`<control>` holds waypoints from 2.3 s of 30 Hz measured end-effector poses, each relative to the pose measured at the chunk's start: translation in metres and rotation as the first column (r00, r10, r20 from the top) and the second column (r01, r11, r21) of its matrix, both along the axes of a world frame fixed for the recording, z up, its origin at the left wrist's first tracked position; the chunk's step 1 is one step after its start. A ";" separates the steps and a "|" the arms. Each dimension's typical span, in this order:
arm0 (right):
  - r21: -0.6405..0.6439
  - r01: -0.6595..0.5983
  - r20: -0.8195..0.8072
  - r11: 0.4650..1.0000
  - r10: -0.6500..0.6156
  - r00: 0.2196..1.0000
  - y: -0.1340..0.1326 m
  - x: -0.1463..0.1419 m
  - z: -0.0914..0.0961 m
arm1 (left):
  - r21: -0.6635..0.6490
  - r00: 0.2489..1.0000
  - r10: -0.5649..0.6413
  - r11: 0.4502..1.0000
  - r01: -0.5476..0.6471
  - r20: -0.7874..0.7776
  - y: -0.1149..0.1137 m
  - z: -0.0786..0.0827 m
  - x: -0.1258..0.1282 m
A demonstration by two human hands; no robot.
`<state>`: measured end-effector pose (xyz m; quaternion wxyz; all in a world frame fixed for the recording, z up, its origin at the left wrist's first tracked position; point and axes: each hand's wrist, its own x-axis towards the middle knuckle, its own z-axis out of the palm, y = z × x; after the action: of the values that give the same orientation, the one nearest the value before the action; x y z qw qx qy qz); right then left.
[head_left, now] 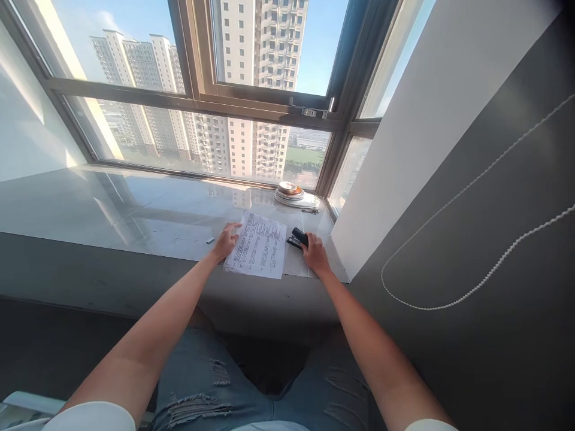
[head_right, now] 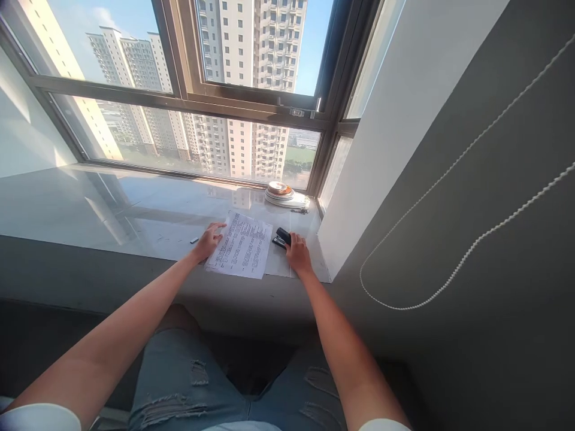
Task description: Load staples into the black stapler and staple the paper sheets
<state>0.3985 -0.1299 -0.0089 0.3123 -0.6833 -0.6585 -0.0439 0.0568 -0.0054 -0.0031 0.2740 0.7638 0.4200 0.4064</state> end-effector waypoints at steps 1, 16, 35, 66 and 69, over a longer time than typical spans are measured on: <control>-0.004 -0.023 0.018 1.000 0.023 1.000 -0.001 -0.001 0.001 | -0.007 1.000 -0.003 1.000 0.003 -0.003 0.001 -0.001 0.000; -0.068 -0.207 0.228 0.976 0.217 0.949 -0.005 -0.012 0.012 | -0.091 0.982 -0.130 0.989 0.118 -0.138 -0.003 0.003 0.004; -0.199 -0.186 0.330 0.962 0.244 0.912 0.003 -0.025 0.016 | -0.124 0.983 -0.097 0.989 0.078 -0.158 -0.006 0.003 0.009; 0.204 -0.219 -0.426 0.954 0.288 0.858 0.027 -0.076 -0.005 | 0.262 0.870 0.013 0.956 0.134 -0.493 -0.022 0.003 0.012; 0.168 -0.250 -0.446 0.954 0.300 0.844 0.034 -0.078 -0.009 | 0.316 0.894 -0.024 0.931 0.183 -0.447 -0.028 0.003 0.019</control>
<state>0.3201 -0.0960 -0.0178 0.4992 -0.5550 -0.6520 0.1326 0.0759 -0.0339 0.0001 0.0544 0.8932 0.3491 0.2782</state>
